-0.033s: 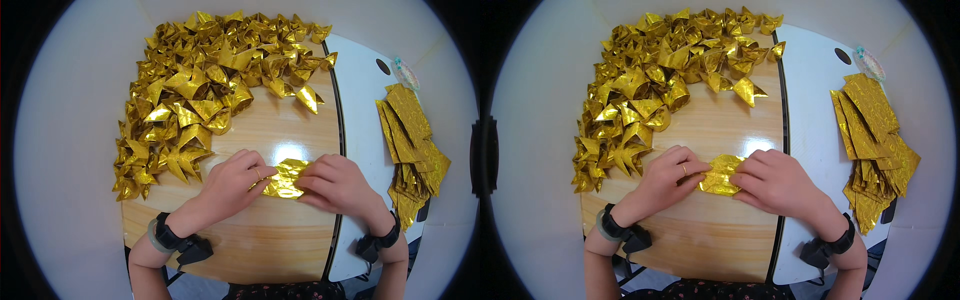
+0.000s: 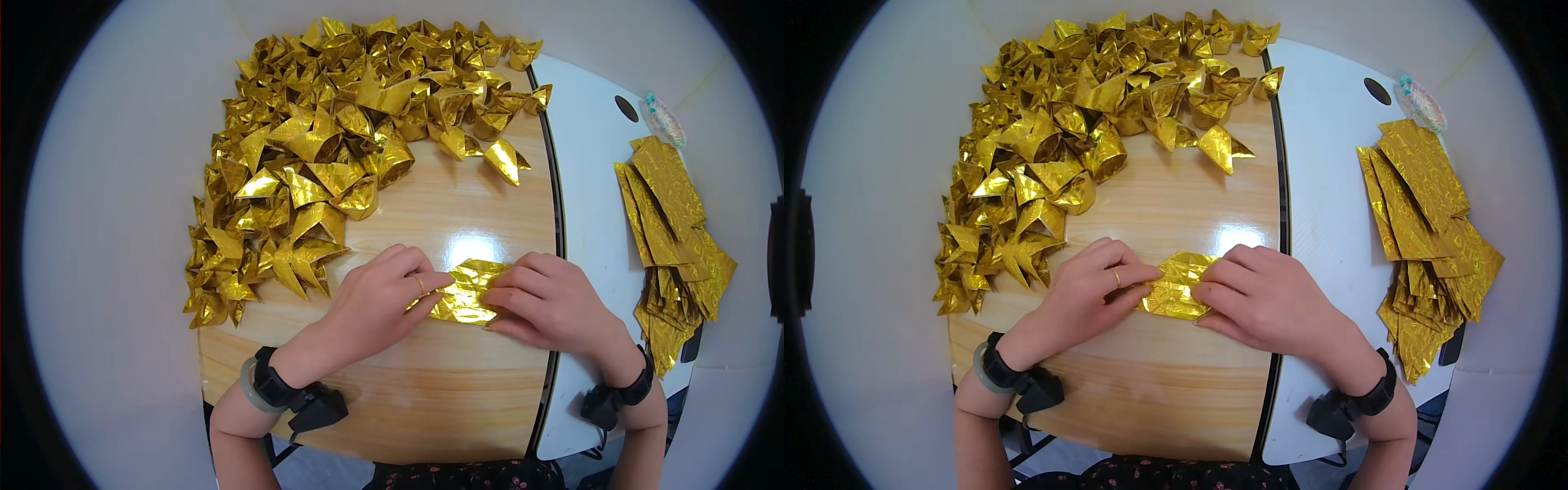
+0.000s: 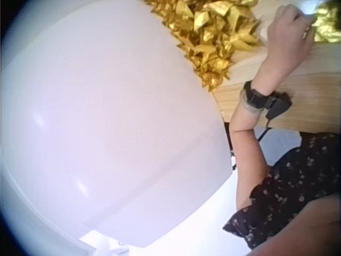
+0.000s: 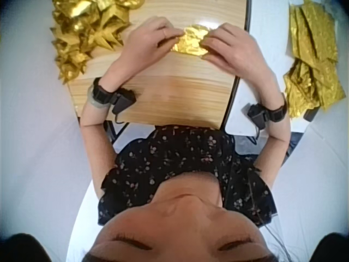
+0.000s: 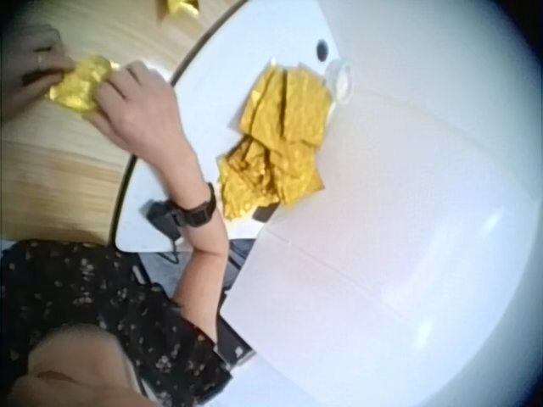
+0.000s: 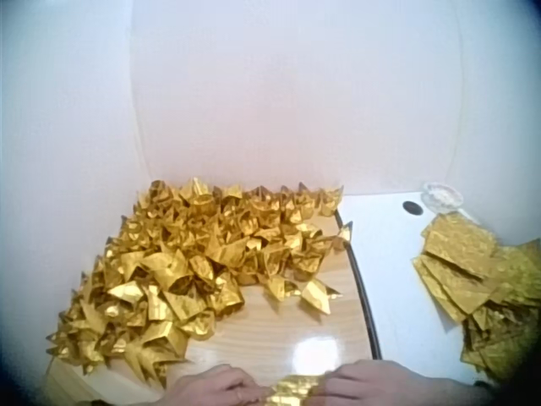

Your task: Fold gold-colored square paper into small decorative objects (joss paper gold ingots).

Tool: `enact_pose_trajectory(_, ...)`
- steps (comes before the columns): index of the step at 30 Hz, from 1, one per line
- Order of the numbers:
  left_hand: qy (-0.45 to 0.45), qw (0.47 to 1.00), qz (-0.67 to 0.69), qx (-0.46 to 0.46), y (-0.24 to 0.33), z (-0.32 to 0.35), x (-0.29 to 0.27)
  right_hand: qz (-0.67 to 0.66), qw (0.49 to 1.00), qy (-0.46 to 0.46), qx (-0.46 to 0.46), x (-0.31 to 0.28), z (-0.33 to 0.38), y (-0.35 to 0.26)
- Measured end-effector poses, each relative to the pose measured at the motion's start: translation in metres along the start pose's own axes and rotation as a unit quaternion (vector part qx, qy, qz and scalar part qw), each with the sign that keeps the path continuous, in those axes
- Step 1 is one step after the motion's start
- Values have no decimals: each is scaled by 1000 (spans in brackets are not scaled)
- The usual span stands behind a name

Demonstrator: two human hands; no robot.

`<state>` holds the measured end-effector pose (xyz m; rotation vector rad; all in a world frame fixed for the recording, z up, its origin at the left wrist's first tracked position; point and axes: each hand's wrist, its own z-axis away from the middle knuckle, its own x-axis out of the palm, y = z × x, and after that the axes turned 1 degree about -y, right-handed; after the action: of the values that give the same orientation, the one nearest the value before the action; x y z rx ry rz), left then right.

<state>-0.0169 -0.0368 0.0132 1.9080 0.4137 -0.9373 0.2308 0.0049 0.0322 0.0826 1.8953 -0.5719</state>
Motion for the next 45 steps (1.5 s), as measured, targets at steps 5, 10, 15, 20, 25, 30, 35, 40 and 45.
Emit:
enact_pose_trajectory(5,-33,998,-28,49,6,-6,-11,52,998,14,-12,-2,5,4)
enact_pose_trajectory(10,-44,991,-72,101,4,-7,-12,35,999,16,11,-4,6,4)
enact_pose_trajectory(15,-2,984,-110,140,4,-4,-8,30,999,26,27,-1,6,5)
enact_pose_trajectory(20,35,990,-75,112,4,-2,-3,23,997,66,40,7,9,9)
enact_pose_trajectory(25,64,997,28,13,15,2,3,-58,980,104,157,6,2,-1)
enact_pose_trajectory(30,39,998,16,-35,18,5,4,-97,962,85,242,7,0,-5)
enact_pose_trajectory(35,36,996,41,-71,23,6,5,-60,966,70,241,8,-6,-6)
enact_pose_trajectory(40,28,995,50,-87,22,5,6,0,970,77,231,12,-11,-8)
enact_pose_trajectory(45,15,998,18,-59,18,8,8,-21,966,70,247,14,-10,-7)
